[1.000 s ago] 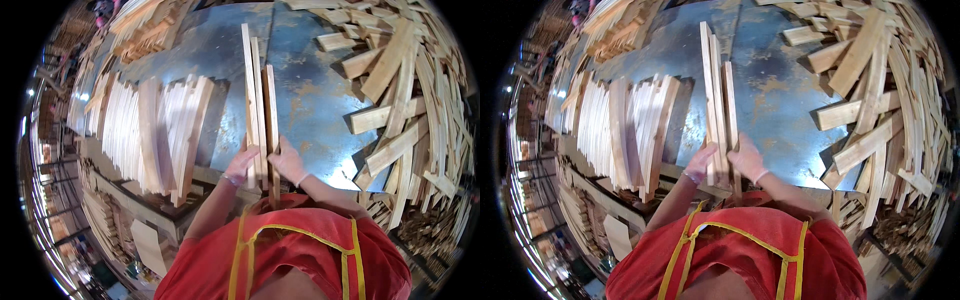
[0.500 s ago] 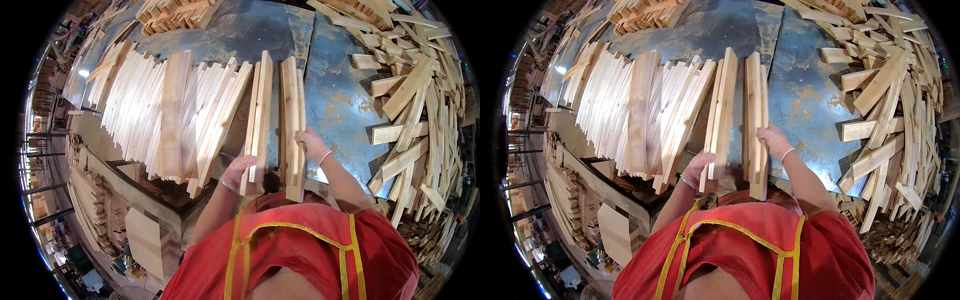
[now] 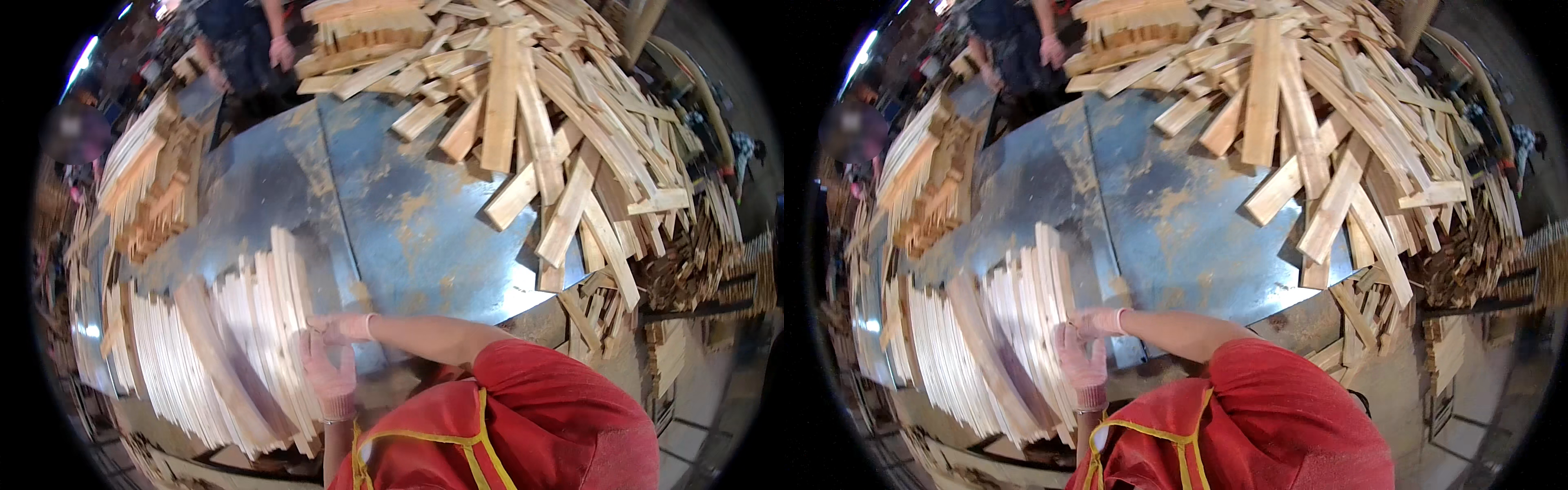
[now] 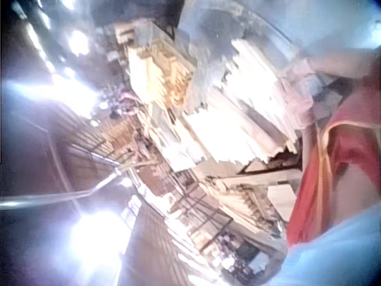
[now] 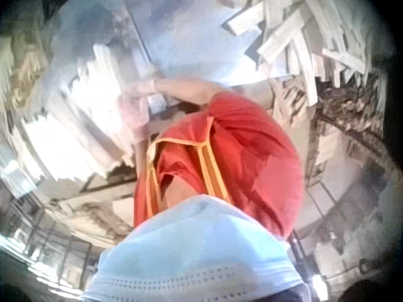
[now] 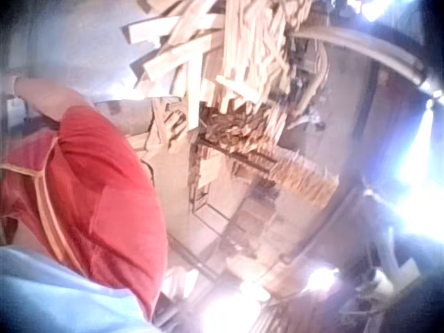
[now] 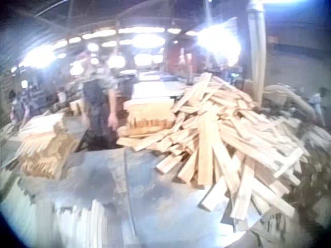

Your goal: The person sorts and stacks thin wooden planks on a metal table in a workshop. They pick up planks from a large pile, align them, and place them into a neat stack, occasionally moving other planks aside to access the work area.

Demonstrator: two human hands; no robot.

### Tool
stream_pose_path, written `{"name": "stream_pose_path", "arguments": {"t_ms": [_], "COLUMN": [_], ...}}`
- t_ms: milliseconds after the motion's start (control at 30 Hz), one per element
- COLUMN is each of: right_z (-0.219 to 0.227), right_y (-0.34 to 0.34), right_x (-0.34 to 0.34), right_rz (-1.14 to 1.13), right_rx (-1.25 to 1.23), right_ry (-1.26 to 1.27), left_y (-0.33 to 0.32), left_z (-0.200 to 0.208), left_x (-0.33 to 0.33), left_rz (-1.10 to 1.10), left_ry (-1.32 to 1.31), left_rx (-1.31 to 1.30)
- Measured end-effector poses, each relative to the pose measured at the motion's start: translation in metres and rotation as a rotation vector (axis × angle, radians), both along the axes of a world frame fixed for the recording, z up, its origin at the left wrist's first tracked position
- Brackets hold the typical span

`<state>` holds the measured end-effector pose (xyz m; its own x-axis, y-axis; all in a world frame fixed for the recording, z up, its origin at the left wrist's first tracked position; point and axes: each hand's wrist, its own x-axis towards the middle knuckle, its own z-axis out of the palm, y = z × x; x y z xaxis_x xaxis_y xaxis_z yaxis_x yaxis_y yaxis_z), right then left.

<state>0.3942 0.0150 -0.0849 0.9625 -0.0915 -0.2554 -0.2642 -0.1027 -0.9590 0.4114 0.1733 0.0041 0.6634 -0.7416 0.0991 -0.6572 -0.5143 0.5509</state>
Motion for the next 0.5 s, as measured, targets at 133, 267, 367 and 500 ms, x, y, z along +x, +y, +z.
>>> {"name": "stream_pose_path", "arguments": {"t_ms": [133,267,367,500], "right_z": [0.059,0.091,0.090,0.122], "right_y": [-0.189,-0.393,-0.443,-0.384], "right_x": [-0.105,-0.294,-0.368,-0.353], "right_rz": [-0.689,-1.444,-1.373,-1.157], "right_rx": [-0.674,-1.311,-0.972,-0.394], "right_ry": [-0.100,0.219,0.649,0.325], "left_y": [-0.040,-0.097,-0.154,-0.232], "left_z": [-0.022,-0.027,-0.023,-0.030], "left_x": [-0.032,-0.079,-0.118,-0.150], "left_rz": [-0.135,-0.296,-0.401,-0.392], "left_ry": [0.005,0.037,0.083,0.250], "left_rx": [0.028,0.110,0.158,0.135]}}
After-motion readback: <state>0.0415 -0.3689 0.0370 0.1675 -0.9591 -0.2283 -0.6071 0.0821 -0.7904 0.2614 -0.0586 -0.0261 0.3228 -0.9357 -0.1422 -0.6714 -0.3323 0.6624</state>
